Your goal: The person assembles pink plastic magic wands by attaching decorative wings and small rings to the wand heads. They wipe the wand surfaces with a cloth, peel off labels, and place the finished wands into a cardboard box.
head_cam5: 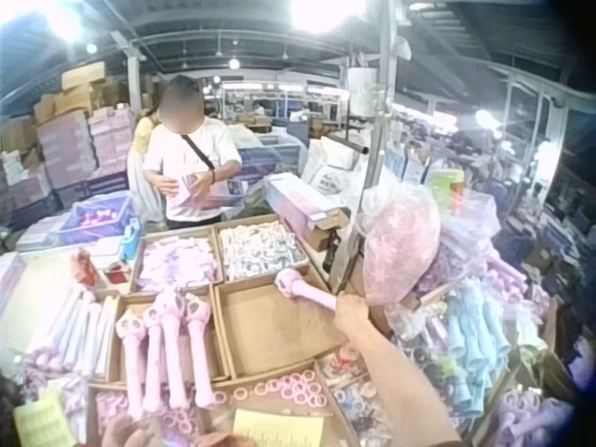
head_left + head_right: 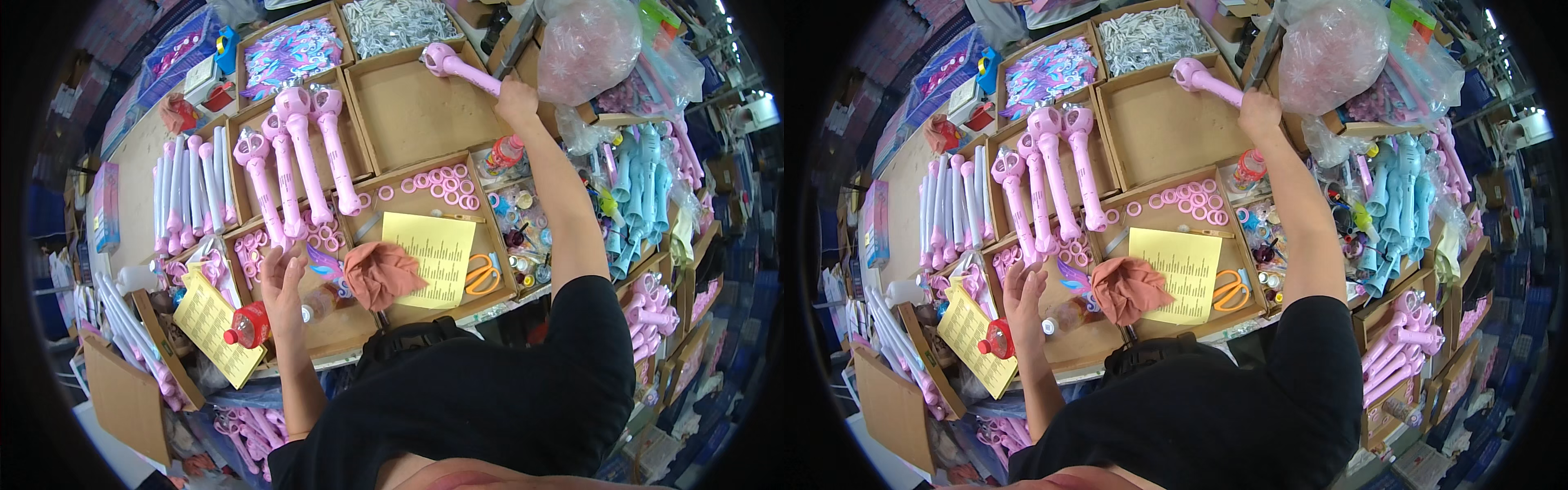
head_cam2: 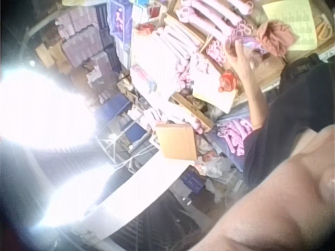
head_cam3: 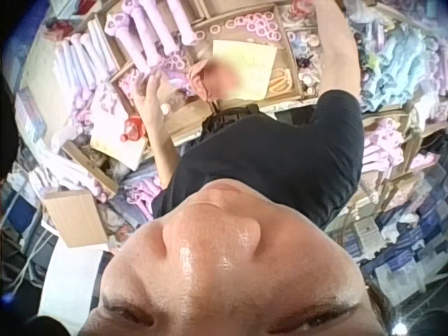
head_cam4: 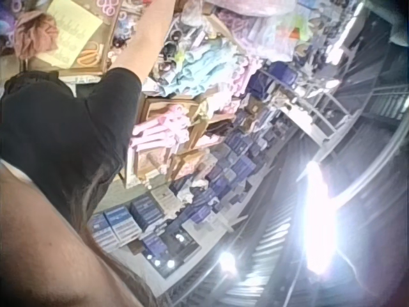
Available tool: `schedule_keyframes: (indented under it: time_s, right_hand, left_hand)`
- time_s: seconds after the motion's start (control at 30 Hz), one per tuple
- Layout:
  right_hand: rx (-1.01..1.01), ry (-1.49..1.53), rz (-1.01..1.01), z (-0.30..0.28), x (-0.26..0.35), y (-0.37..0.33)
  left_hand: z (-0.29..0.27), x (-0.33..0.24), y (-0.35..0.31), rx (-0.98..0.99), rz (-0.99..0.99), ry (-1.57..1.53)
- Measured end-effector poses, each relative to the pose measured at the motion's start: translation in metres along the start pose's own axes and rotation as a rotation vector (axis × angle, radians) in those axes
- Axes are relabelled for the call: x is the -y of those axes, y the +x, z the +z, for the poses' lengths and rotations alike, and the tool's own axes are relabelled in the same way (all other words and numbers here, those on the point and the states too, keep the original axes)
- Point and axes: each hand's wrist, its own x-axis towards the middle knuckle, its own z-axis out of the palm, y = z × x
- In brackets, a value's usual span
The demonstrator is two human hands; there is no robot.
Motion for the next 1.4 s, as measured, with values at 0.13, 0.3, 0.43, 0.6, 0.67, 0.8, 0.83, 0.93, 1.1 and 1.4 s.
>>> schedule_keyframes:
  time_s: [0.13, 0.3, 0.43, 0.6, 0.67, 0.8, 0.83, 0.93, 1.1, 1.4]
  right_hand:
    - [-0.162, -0.264, -0.15, 0.011, -0.011, 0.004]
    - [0.126, -0.048, -0.113, 0.027, -0.032, 0.014]
    - [0.444, 0.275, -0.033, 0.032, -0.053, 0.029]
    - [0.304, 0.319, -0.002, 0.05, -0.052, 0.017]
    - [0.134, 0.204, 0.018, 0.06, -0.045, 0.006]
    - [0.1, 0.15, 0.03, 0.077, -0.034, -0.002]
    - [0.116, 0.167, 0.004, 0.079, -0.034, 0.0]
    - [0.223, 0.284, -0.002, 0.084, -0.039, 0.008]
    - [0.313, 0.542, 0.11, 0.095, -0.049, 0.005]
    - [0.245, 0.62, 0.198, 0.11, -0.047, -0.009]
  left_hand:
    - [0.0, 0.0, 0.003, -0.003, -0.012, 0.003]
    - [0.0, 0.005, 0.01, 0.008, -0.075, -0.017]
    - [-0.001, 0.009, 0.012, -0.011, -0.095, -0.021]
    - [-0.004, 0.01, 0.014, -0.005, -0.103, -0.038]
    - [-0.005, 0.011, 0.015, -0.015, -0.131, -0.041]
    - [-0.006, 0.015, 0.017, -0.023, -0.165, -0.038]
    - [-0.007, 0.016, 0.018, -0.02, -0.168, -0.041]
    - [-0.008, 0.017, 0.018, -0.027, -0.181, -0.042]
    - [-0.012, 0.019, 0.017, -0.076, -0.217, -0.016]
    - [-0.016, 0.025, 0.021, -0.083, -0.241, -0.009]
